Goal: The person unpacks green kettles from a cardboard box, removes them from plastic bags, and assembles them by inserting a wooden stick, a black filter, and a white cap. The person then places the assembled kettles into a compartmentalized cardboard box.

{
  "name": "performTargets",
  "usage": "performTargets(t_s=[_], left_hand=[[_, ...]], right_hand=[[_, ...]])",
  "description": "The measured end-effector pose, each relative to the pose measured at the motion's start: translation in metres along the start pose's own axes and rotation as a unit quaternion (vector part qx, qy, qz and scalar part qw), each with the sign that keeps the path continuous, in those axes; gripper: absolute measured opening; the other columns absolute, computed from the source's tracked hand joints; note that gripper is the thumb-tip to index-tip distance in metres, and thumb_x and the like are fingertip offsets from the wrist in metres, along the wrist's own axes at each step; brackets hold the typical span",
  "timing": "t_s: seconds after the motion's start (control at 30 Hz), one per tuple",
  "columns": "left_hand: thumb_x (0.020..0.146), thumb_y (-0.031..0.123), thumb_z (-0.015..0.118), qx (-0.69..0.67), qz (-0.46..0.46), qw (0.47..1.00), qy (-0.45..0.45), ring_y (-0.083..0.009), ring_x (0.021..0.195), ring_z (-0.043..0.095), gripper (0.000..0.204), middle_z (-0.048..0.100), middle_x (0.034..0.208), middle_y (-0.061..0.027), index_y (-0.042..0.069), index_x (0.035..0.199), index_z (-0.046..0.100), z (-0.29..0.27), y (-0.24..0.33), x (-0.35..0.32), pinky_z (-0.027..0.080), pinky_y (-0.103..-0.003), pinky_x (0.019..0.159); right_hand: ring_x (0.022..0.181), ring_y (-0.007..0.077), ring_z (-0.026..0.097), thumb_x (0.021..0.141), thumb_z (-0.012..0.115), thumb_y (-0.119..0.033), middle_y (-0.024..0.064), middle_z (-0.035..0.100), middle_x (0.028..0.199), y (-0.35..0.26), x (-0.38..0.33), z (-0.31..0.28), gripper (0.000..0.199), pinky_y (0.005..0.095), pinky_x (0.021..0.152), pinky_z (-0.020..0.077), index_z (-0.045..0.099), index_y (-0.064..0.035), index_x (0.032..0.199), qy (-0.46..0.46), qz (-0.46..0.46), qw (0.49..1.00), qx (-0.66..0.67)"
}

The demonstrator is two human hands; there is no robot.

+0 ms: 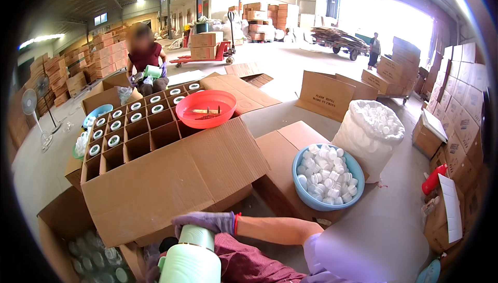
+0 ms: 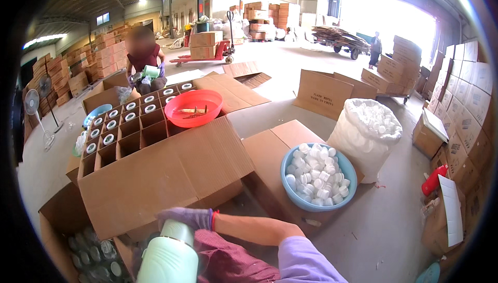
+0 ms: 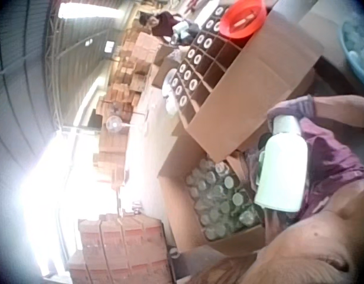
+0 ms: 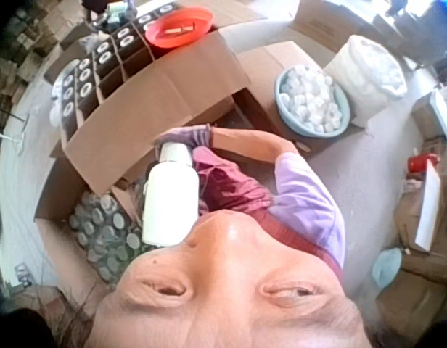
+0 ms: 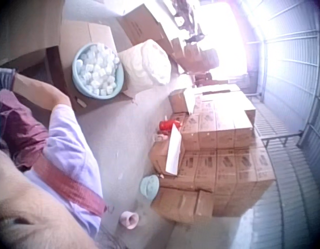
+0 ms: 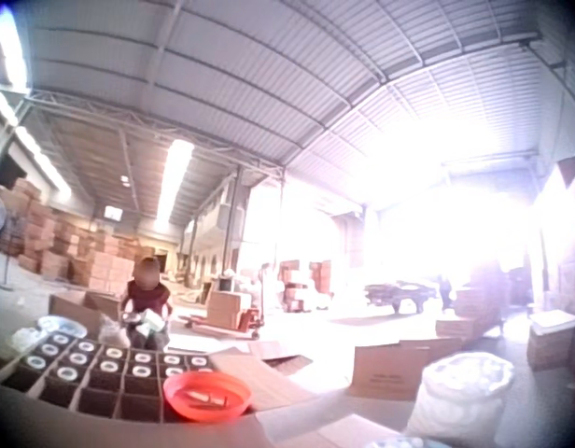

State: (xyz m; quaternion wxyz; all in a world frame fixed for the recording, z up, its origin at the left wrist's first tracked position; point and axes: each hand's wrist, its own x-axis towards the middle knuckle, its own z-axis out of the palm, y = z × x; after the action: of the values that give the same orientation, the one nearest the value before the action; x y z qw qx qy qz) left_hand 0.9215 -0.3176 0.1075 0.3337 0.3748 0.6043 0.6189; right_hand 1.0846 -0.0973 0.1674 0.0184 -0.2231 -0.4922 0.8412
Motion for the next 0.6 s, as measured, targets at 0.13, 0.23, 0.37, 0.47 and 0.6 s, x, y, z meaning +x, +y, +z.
performTargets(t_s=[0.13, 0.23, 0.37, 0.47, 0.6], left_hand=[[0.082, 0.003, 0.061, 0.009, -0.035, 0.998, -0.054, -0.046, 0.112, 0.053, 0.056, 0.047, 0.131, -0.027, 0.004, 0.135, 0.044, -0.006, -0.042, -0.023, 0.049, -0.047, 0.09], [0.082, 0.002, 0.061, 0.075, -0.007, 0.984, -0.164, -0.0482, 0.116, 0.051, 0.061, 0.045, 0.136, -0.0287, 0.004, 0.139, 0.042, -0.028, -0.119, -0.058, 0.049, -0.048, 0.093], [0.091, 0.009, 0.059, 0.025, -0.005, 0.986, -0.167, -0.0445, 0.115, 0.053, 0.052, 0.046, 0.135, -0.0281, 0.002, 0.139, 0.042, -0.032, -0.094, -0.098, 0.047, -0.045, 0.095], [0.091, 0.009, 0.059, 0.012, -0.064, 0.991, -0.115, -0.0433, 0.116, 0.053, 0.052, 0.047, 0.135, -0.0274, 0.002, 0.139, 0.042, -0.001, -0.053, -0.054, 0.046, -0.044, 0.096], [0.091, 0.01, 0.058, -0.007, -0.087, 0.99, -0.108, -0.0416, 0.117, 0.052, 0.051, 0.047, 0.135, -0.0264, 0.002, 0.139, 0.042, 0.015, -0.038, -0.035, 0.045, -0.043, 0.097]], right_hand=[[0.064, 0.0144, 0.061, 0.093, 0.048, -0.042, 0.0047, 0.064, 0.071, -0.044, 0.005, 0.017, 0.045, 0.03, 0.062, 0.05, 0.068, -0.0039, 0.079, 0.053, -0.046, 0.942, -0.328], [0.067, 0.0128, 0.061, 0.091, 0.051, -0.039, 0.0036, 0.064, 0.072, -0.025, 0.004, 0.014, 0.041, 0.0293, 0.064, 0.0493, 0.067, -0.0034, 0.079, -0.014, -0.083, 0.93, -0.359], [0.073, 0.0155, 0.061, 0.086, 0.059, -0.035, 0.0052, 0.067, 0.076, 0.004, -0.006, 0.039, 0.035, 0.033, 0.067, 0.0489, 0.069, -0.0013, 0.087, -0.086, -0.092, 0.909, -0.398], [0.084, 0.0186, 0.064, 0.084, 0.062, -0.033, 0.0091, 0.069, 0.089, 0.005, -0.012, 0.038, 0.038, 0.0338, 0.075, 0.051, 0.068, -0.0007, 0.103, -0.139, -0.074, 0.913, -0.375], [0.101, 0.0202, 0.061, 0.081, 0.07, -0.031, 0.0117, 0.066, 0.108, 0.022, -0.006, 0.004, 0.052, 0.0346, 0.088, 0.05, 0.06, -0.0018, 0.123, -0.263, -0.136, 0.918, -0.265]])
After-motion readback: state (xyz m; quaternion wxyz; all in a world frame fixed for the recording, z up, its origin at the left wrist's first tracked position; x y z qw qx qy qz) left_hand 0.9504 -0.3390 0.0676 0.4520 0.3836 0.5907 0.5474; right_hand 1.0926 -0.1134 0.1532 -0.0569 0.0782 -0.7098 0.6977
